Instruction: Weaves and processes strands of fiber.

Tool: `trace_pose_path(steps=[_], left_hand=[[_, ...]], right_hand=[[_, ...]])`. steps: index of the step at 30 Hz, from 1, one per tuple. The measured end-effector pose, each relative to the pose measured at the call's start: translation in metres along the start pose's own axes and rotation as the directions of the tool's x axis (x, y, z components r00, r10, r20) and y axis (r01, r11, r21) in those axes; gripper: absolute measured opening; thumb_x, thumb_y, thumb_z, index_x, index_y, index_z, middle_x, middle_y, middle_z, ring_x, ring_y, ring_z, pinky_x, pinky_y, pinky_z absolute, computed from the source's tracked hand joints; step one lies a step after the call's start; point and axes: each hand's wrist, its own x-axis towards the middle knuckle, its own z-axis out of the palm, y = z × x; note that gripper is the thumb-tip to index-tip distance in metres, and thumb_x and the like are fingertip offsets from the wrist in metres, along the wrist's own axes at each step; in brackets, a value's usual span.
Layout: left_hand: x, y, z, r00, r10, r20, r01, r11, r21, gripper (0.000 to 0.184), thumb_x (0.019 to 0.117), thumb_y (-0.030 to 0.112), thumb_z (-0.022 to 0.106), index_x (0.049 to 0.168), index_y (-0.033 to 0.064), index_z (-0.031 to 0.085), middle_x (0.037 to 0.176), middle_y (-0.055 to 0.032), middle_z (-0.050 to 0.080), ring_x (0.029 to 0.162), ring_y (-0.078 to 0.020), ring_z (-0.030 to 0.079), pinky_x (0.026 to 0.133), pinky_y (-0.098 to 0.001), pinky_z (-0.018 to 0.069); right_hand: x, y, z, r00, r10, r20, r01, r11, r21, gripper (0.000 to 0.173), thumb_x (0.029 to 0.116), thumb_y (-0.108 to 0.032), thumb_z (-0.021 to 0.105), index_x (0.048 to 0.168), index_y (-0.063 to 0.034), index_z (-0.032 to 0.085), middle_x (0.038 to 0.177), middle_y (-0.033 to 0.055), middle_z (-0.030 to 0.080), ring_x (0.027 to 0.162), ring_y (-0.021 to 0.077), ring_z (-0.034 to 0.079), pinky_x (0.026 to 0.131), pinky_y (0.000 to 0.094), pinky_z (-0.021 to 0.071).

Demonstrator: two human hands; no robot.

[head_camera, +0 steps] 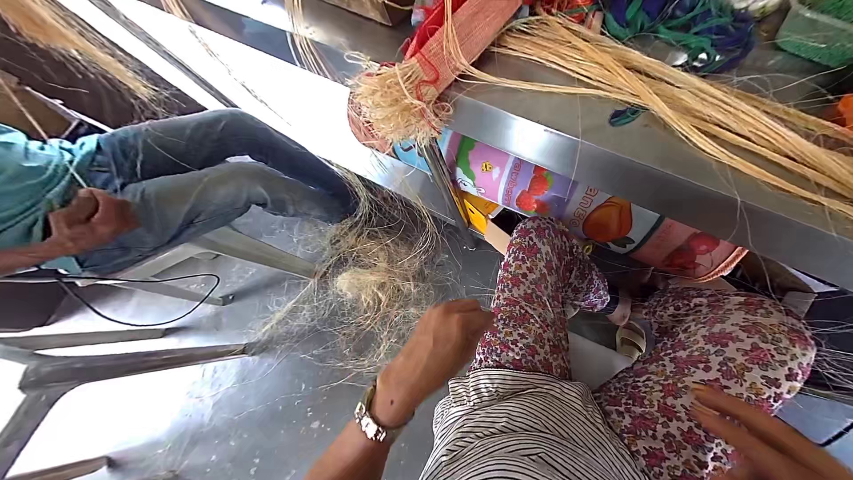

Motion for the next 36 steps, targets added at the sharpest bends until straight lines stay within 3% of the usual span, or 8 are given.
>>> trace_pose_path(steps=[4,7,13,17,22,26,32,36], left_hand=[[0.007,0.037,0.007,0.998,0.066,-0.015,-0.065,0.997,0.028,0.019,0.0929,0.006,0.058,0.088,0.0018,0.075,0.073,-0.0107,0.067,0.066,-0.0253,0.069,0.059,-0.0388,0.0561],[0.008,0.045,0.012,0.995,0.086,-0.046,-0.083,0.994,0.076,0.018,0.0913,0.005,0.058,0.09,0.0021,0.075,0.075,-0.0103,0.068,0.067,-0.0248,0.069,0.059,-0.0358,0.0563],[0.007,0.03,0.016,0.997,0.051,-0.056,-0.047,0.996,0.071,0.02,0.0938,0.005,0.057,0.092,0.0035,0.077,0.081,-0.0112,0.072,0.071,-0.027,0.072,0.059,-0.0404,0.0574],[0.0,-0.035,0.001,0.97,-0.222,-0.102,0.235,0.961,0.145,0.017,0.0957,0.007,0.063,0.096,0.0036,0.079,0.085,-0.0157,0.074,0.075,-0.0367,0.073,0.063,-0.0589,0.0564],[-0.016,-0.082,-0.016,0.691,-0.692,-0.211,0.72,0.686,0.107,0.018,0.0982,0.008,0.066,0.11,-0.003,0.075,0.105,-0.0303,0.07,0.092,-0.0562,0.066,0.077,-0.0773,0.046],[-0.02,-0.028,0.011,0.788,-0.6,0.142,0.609,0.721,-0.331,0.026,0.1027,0.018,0.058,0.1,-0.0018,0.075,0.088,-0.0106,0.075,0.078,-0.0196,0.072,0.075,-0.0407,0.0588],[0.0,0.052,0.043,0.705,-0.557,0.439,0.336,-0.282,-0.898,0.034,0.1099,0.014,0.039,0.119,-0.0009,0.068,0.104,-0.0113,0.078,0.098,-0.0208,0.076,0.091,-0.0366,0.0606],[0.011,0.054,0.042,0.628,-0.66,0.413,0.213,-0.364,-0.907,0.028,0.1075,0.005,0.042,0.111,-0.0015,0.069,0.09,-0.0094,0.077,0.084,-0.0186,0.076,0.085,-0.0352,0.0624]], right_hand=[[0.057,0.01,0.082,0.995,-0.051,0.086,0.056,0.997,-0.056,0.046,0.0951,-0.027,0.069,0.129,0.0043,0.068,0.122,0.0176,0.072,0.064,0.0054,0.063,0.057,0.0192,0.053],[0.075,0.018,0.118,0.99,-0.012,0.138,0.029,0.992,-0.123,0.044,0.0926,-0.027,0.067,0.125,0.0036,0.071,0.102,0.013,0.077,0.071,0.0179,0.072,0.066,0.0323,0.0599],[0.078,0.032,0.126,0.997,-0.066,0.037,0.07,0.992,-0.101,0.021,0.0926,-0.017,0.062,0.083,-0.0059,0.077,0.076,0.0032,0.072,0.066,0.006,0.066,0.063,0.018,0.0534],[0.07,0.047,0.111,1.0,0.005,0.011,-0.004,0.998,-0.06,0.021,0.093,-0.017,0.062,0.084,-0.005,0.077,0.075,0.0023,0.071,0.062,0.0019,0.063,0.059,0.0147,0.0522],[0.056,0.061,0.109,0.995,0.077,-0.06,-0.074,0.996,0.058,0.019,0.0928,-0.014,0.062,0.084,-0.0034,0.076,0.071,-0.0007,0.068,0.056,-0.0054,0.058,0.054,0.0095,0.0496],[0.052,0.063,0.121,0.992,0.059,-0.113,-0.052,0.997,0.064,0.018,0.0924,-0.013,0.063,0.085,-0.002,0.076,0.073,0.001,0.07,0.058,-0.0052,0.059,0.057,0.0091,0.0503],[0.046,0.058,0.133,0.993,-0.073,-0.088,0.063,0.992,-0.111,0.02,0.0908,-0.015,0.062,0.082,-0.0046,0.077,0.071,0.0031,0.07,0.061,0.0018,0.062,0.059,0.0131,0.0505],[0.039,0.06,0.138,0.998,-0.053,-0.021,0.051,0.994,-0.099,0.02,0.0902,-0.015,0.062,0.081,-0.0046,0.077,0.071,0.0038,0.07,0.06,0.0042,0.063,0.059,0.0158,0.0516]])
